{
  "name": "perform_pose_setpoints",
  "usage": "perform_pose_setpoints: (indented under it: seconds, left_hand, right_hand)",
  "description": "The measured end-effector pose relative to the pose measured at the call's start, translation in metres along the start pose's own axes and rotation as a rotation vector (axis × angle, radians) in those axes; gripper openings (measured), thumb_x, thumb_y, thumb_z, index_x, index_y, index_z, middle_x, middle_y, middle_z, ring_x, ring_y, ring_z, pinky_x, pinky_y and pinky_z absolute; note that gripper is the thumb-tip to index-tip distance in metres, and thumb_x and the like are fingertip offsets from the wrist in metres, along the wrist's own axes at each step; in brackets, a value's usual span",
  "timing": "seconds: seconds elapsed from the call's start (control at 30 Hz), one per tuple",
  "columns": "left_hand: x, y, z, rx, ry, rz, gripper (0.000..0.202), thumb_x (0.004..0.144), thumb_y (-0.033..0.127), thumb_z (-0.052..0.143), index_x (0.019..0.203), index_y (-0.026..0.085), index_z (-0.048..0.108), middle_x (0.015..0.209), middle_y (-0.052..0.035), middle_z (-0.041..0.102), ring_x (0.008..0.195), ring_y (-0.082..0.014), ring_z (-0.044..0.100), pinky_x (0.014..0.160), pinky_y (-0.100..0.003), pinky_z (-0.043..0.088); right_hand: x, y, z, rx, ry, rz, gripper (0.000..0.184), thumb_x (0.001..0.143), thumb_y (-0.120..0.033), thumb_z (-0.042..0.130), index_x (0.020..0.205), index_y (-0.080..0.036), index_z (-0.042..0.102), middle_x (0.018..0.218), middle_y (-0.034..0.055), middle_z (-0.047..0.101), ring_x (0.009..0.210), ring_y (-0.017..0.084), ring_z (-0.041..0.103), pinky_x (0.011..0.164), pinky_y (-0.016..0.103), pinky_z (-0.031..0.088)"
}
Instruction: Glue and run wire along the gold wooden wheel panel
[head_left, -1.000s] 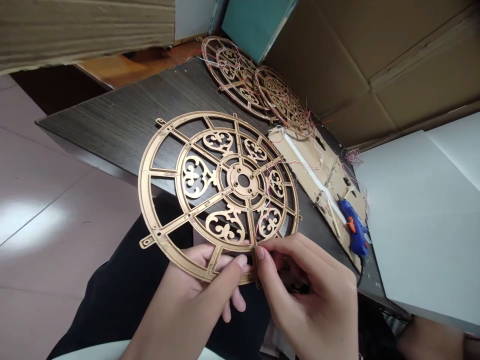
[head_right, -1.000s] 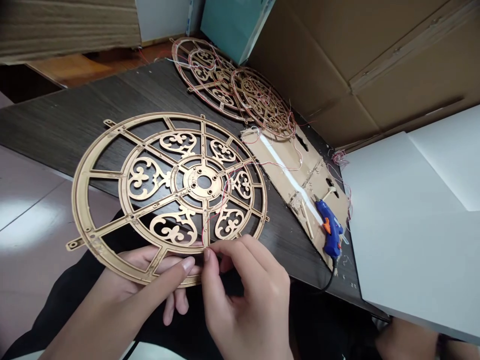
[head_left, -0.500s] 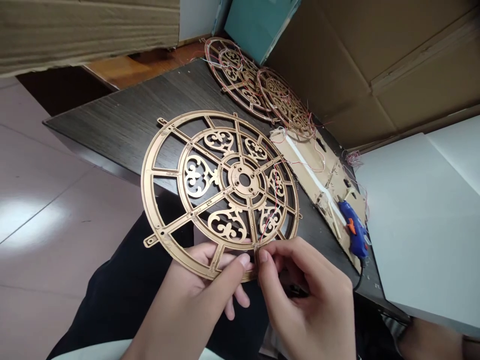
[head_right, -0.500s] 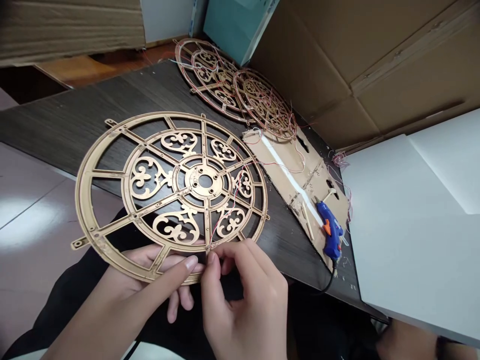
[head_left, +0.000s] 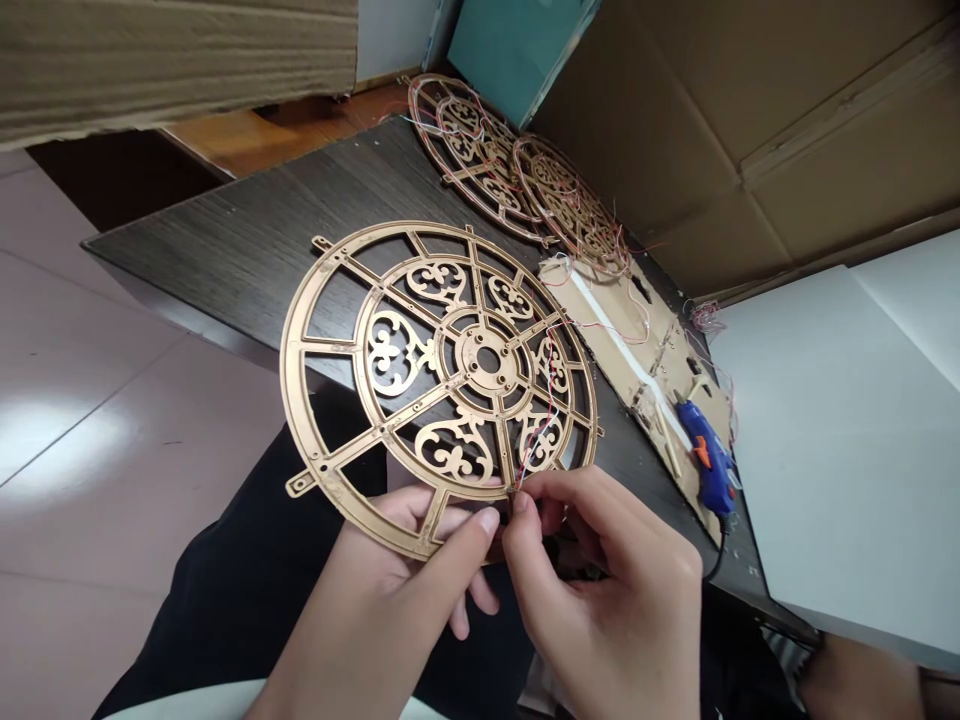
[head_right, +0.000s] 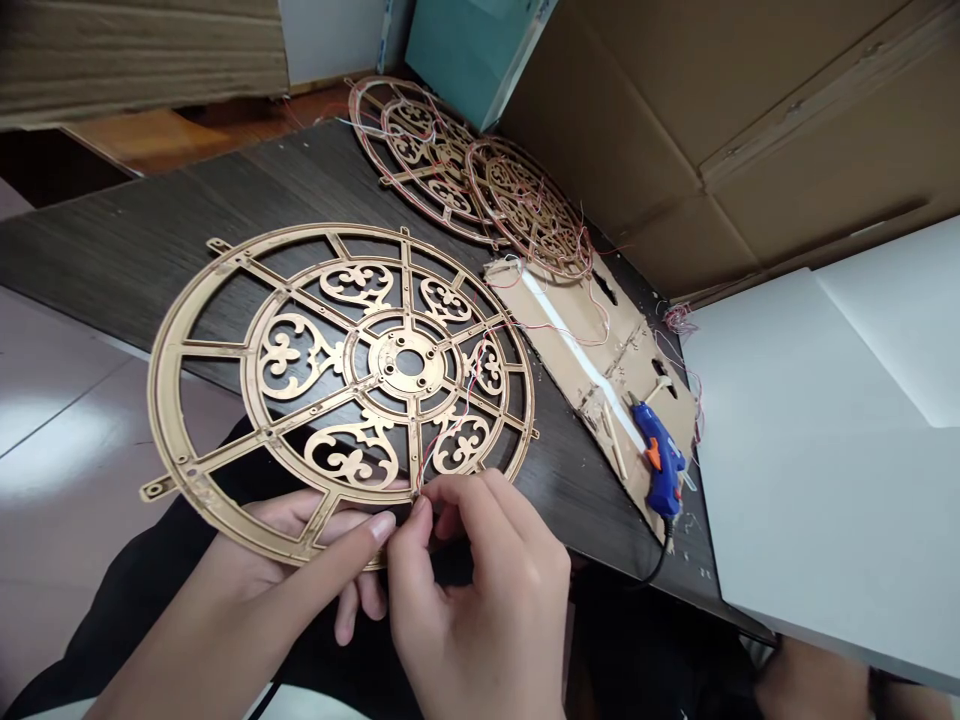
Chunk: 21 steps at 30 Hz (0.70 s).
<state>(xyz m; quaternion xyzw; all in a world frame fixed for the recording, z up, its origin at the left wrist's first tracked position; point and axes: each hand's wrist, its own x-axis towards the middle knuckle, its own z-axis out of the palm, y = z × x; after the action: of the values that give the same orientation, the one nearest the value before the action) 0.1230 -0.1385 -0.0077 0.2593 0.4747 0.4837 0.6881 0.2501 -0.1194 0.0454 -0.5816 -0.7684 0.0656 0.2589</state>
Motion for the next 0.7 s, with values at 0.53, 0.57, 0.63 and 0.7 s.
perform_pose_setpoints:
  seconds: [0.53,0.57,0.63,0.7]
  left_hand:
    - [0.0010,-0.0037,0.0000,-0.078,-0.057,0.000,0.023,0.090,0.043,0.066,0.080,0.023,0.069,0.068,-0.0007,0.067,0.059,-0.0162,0.059,0.048,-0.020,0.050]
    - [0.0009,-0.0035,0.0002,-0.089,-0.055,0.009,0.020,0.090,0.041,0.066,0.081,0.024,0.070,0.069,-0.0004,0.067,0.059,-0.0165,0.060,0.048,-0.021,0.051]
    - [0.0004,-0.0023,0.0010,-0.109,-0.039,0.031,0.018,0.090,0.038,0.066,0.080,0.025,0.071,0.072,-0.0001,0.067,0.062,-0.0169,0.062,0.050,-0.021,0.053]
    - [-0.0001,0.0006,0.0024,-0.145,-0.019,0.035,0.014,0.087,0.037,0.068,0.082,0.025,0.073,0.079,-0.0012,0.070,0.066,-0.0179,0.065,0.051,-0.022,0.055]
  right_hand:
    - [0.0026,-0.0067,0.0041,-0.010,0.019,0.090,0.012,0.078,-0.011,0.060,0.068,-0.018,0.058,0.061,-0.0066,0.049,0.052,0.004,0.046,0.049,0.016,0.037]
    - [0.0018,-0.0072,0.0046,-0.007,0.024,0.106,0.012,0.079,-0.011,0.060,0.069,-0.018,0.058,0.061,-0.0064,0.049,0.052,0.004,0.046,0.049,0.017,0.037]
    - [-0.0004,-0.0079,0.0058,-0.002,0.031,0.132,0.013,0.080,-0.013,0.061,0.069,-0.018,0.059,0.061,-0.0061,0.050,0.052,0.005,0.048,0.050,0.018,0.039]
    - [-0.0030,-0.0086,0.0072,0.005,0.024,0.152,0.012,0.082,-0.014,0.062,0.071,-0.019,0.060,0.062,-0.0058,0.051,0.053,0.005,0.050,0.050,0.018,0.040]
